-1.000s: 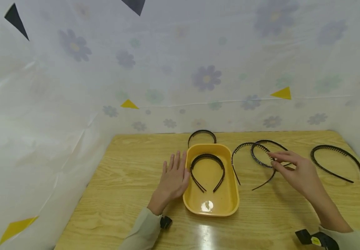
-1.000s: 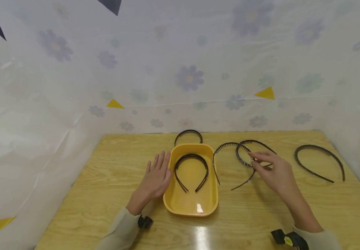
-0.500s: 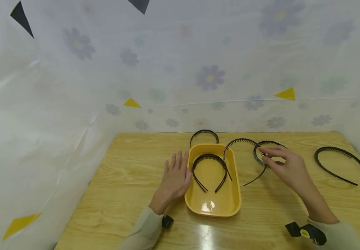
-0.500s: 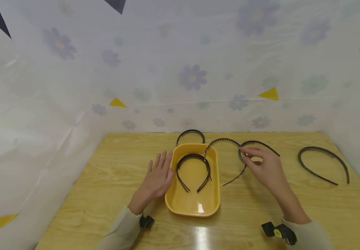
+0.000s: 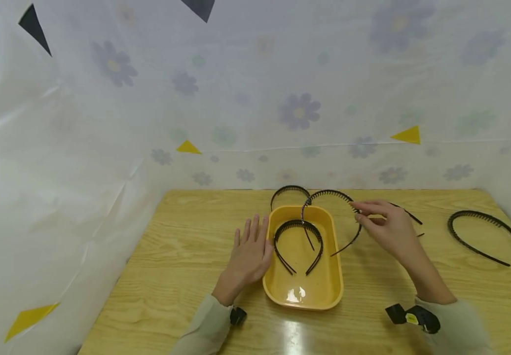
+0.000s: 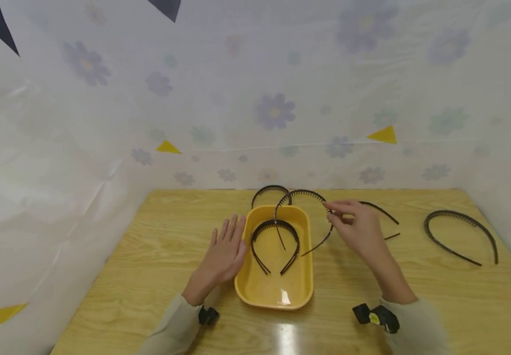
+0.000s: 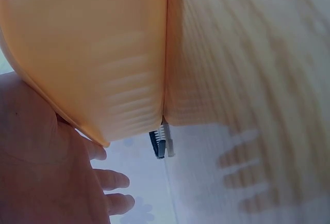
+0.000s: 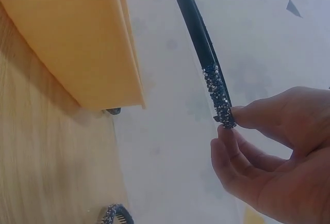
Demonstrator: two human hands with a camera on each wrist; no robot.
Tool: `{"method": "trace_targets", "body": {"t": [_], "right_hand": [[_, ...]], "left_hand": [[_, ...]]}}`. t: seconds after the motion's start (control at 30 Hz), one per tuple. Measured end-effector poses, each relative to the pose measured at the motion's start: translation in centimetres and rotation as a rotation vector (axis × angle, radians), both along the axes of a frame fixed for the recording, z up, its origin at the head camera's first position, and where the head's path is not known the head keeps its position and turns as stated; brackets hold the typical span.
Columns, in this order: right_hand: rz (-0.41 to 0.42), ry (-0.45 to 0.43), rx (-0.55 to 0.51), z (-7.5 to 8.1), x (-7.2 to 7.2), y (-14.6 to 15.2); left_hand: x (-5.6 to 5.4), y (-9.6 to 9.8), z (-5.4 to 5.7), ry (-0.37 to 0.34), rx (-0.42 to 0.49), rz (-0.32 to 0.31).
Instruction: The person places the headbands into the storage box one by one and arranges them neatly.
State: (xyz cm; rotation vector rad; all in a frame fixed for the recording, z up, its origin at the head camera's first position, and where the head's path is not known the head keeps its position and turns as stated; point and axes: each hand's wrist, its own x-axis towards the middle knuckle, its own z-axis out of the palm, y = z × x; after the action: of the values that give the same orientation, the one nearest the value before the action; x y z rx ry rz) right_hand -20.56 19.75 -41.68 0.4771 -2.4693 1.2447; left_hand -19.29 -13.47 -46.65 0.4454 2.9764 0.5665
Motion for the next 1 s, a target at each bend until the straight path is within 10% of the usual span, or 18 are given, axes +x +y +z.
{"method": "trace_targets", "body": {"t": [1.0], "right_hand": [[0.06,-0.121,-0.065,-2.6,-0.9,-4.5]], "left_hand": [[0.2,0.1,-0.2,0.03,-0.001,-0.006]]}}
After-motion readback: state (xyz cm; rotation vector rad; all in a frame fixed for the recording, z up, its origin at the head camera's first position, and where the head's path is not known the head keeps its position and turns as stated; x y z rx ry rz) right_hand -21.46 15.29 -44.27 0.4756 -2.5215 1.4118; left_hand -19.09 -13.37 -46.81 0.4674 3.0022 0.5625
